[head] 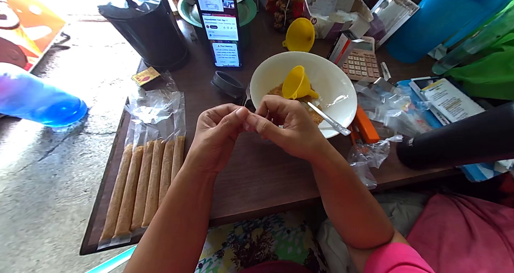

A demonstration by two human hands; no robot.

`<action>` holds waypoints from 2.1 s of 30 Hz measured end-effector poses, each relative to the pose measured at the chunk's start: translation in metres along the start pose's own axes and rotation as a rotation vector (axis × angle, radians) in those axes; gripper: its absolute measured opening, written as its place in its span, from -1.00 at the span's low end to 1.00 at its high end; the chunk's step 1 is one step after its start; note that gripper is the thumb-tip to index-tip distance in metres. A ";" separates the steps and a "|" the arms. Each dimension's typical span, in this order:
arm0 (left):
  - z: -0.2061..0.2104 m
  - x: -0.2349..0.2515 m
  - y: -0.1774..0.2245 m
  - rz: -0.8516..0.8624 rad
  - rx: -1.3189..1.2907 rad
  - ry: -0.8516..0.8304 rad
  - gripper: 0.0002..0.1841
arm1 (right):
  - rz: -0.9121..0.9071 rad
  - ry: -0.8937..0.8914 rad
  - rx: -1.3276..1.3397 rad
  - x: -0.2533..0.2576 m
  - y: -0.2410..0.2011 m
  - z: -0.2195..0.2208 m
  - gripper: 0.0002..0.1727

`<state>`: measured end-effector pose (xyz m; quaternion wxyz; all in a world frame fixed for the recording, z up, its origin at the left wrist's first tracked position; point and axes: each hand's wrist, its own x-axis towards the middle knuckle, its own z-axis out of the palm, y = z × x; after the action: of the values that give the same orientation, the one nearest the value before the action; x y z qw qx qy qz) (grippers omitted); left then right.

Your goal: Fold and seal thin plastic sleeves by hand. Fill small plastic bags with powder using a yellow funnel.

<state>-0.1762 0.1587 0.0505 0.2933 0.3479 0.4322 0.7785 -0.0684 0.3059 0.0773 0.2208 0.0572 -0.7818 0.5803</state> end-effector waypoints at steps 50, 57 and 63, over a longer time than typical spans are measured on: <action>0.000 0.000 0.002 0.004 -0.013 -0.088 -0.85 | -0.026 0.041 -0.025 0.001 0.004 0.000 -0.79; 0.001 -0.001 0.003 -0.008 -0.022 -0.061 -0.83 | -0.019 0.033 -0.034 0.000 0.000 0.000 -0.76; 0.000 -0.001 0.003 -0.006 -0.040 -0.067 -0.81 | -0.029 0.029 -0.049 0.000 -0.002 0.001 -0.75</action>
<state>-0.1759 0.1569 0.0529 0.3169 0.3665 0.4078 0.7739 -0.0680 0.3048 0.0790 0.2421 0.0546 -0.7917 0.5583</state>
